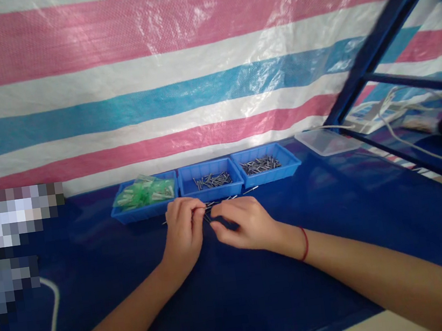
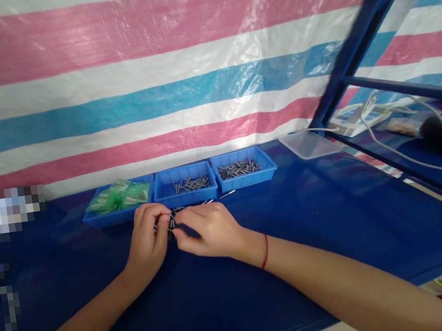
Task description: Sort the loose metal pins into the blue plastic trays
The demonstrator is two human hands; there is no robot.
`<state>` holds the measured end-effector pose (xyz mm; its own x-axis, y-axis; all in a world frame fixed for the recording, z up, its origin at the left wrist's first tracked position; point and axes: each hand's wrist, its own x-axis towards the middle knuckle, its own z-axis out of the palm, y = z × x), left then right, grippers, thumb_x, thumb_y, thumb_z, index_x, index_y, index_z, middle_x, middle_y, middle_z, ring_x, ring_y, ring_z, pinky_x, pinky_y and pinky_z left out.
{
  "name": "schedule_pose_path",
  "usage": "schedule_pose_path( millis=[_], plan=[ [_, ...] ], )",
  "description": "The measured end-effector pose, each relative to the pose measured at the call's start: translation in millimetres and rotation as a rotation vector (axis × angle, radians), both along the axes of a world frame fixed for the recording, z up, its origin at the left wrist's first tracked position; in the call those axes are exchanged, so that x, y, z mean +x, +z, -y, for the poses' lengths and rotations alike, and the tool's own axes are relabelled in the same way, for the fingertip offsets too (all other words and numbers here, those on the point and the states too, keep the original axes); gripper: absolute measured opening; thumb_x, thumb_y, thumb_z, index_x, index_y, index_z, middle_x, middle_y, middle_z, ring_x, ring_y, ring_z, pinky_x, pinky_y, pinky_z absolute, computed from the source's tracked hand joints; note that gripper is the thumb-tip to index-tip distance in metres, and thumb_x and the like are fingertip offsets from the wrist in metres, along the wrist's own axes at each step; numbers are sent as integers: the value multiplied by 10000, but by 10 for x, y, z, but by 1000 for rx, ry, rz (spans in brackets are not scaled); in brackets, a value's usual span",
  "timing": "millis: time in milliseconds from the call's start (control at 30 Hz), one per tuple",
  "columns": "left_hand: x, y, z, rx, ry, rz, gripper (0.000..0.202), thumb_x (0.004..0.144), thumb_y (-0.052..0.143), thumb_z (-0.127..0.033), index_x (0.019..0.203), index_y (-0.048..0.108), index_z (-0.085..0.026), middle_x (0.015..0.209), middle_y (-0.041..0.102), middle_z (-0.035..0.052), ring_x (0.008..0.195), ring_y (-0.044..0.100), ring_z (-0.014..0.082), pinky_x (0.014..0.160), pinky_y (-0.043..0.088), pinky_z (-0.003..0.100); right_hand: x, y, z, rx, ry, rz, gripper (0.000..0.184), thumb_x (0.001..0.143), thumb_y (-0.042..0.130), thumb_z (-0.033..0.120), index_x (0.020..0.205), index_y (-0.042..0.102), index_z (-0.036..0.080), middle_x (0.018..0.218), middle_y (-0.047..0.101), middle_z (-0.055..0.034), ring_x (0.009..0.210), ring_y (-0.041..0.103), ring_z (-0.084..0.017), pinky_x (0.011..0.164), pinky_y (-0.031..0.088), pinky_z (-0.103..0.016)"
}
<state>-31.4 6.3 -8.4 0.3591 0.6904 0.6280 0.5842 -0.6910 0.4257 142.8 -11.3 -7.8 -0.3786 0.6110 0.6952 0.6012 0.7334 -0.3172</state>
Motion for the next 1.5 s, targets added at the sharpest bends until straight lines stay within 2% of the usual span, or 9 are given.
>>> schedule_pose_path(
  millis=[133, 333, 600, 700, 800, 900, 1067, 1233, 1500],
  plan=[
    [35, 3, 160, -126, -97, 246, 148, 980, 355, -289, 919, 467, -215, 881, 513, 33, 805, 502, 165, 732, 415, 291, 1, 2, -48, -199, 0, -37, 336, 865, 566, 332, 1177, 545, 211, 997, 644, -75, 832, 627, -180, 685, 502, -283],
    [106, -28, 288, -362, -112, 421, 248, 1001, 293, -353, 893, 468, -213, 814, 490, 16, 752, 487, 151, 707, 416, 271, -44, -59, -71, -215, 198, -215, 119, 903, 517, 231, 909, 633, 210, 928, 628, -73, 877, 612, -174, 795, 512, -315],
    [74, 56, 179, -428, -45, 277, 158, 965, 359, -249, 917, 501, -198, 829, 552, 16, 756, 526, 148, 709, 418, 273, -49, -61, -93, -278, 34, -200, 143, 854, 514, 143, 735, 575, 194, 772, 601, -31, 736, 565, -150, 659, 454, -275],
    [-34, 224, 187, -260, -157, 19, 131, 920, 427, -246, 824, 503, -200, 732, 533, -2, 693, 522, 146, 673, 403, 274, -20, -3, -56, -218, 8, -252, 173, 854, 496, 134, 698, 538, 195, 731, 572, -24, 692, 538, -140, 630, 440, -270],
    [-133, 382, 257, -181, -382, -506, 269, 812, 606, -418, 681, 518, -201, 631, 537, -10, 612, 520, 159, 606, 382, 285, -3, 16, -19, -163, 39, -256, 163, 853, 496, 126, 711, 534, 197, 744, 576, -28, 698, 544, -138, 635, 449, -269],
    [-164, 413, 345, -247, -260, -770, 357, 804, 607, -508, 666, 543, -185, 646, 591, 19, 599, 569, 181, 544, 384, 279, -7, -11, -10, -127, 75, -196, 133, 849, 510, 134, 742, 556, 198, 757, 592, -33, 703, 560, -142, 645, 465, -271],
    [-139, 278, 336, -182, -302, -877, 189, 895, 480, -257, 775, 590, -161, 751, 646, 43, 661, 612, 181, 634, 464, 287, -32, -69, -36, -84, 108, -131, 123, 846, 522, 144, 744, 575, 189, 759, 609, -42, 703, 584, -144, 650, 481, -264],
    [-144, 116, 181, -108, -301, -532, 215, 935, 429, -226, 807, 584, -151, 747, 628, 41, 690, 601, 162, 660, 457, 268, -16, -72, -49, -116, 146, -112, 111, 850, 516, 132, 770, 569, 188, 779, 607, -43, 721, 582, -147, 672, 478, -268],
    [-120, 13, 87, -458, -103, 285, 221, 971, 403, -318, 939, 563, -170, 699, 597, -14, 621, 589, 108, 631, 464, 230, 2, -80, -55, -271, 143, -76, 66, 854, 579, 201, 916, 572, 179, 809, 617, -25, 630, 524, -120, 607, 432, -258]
  ],
)
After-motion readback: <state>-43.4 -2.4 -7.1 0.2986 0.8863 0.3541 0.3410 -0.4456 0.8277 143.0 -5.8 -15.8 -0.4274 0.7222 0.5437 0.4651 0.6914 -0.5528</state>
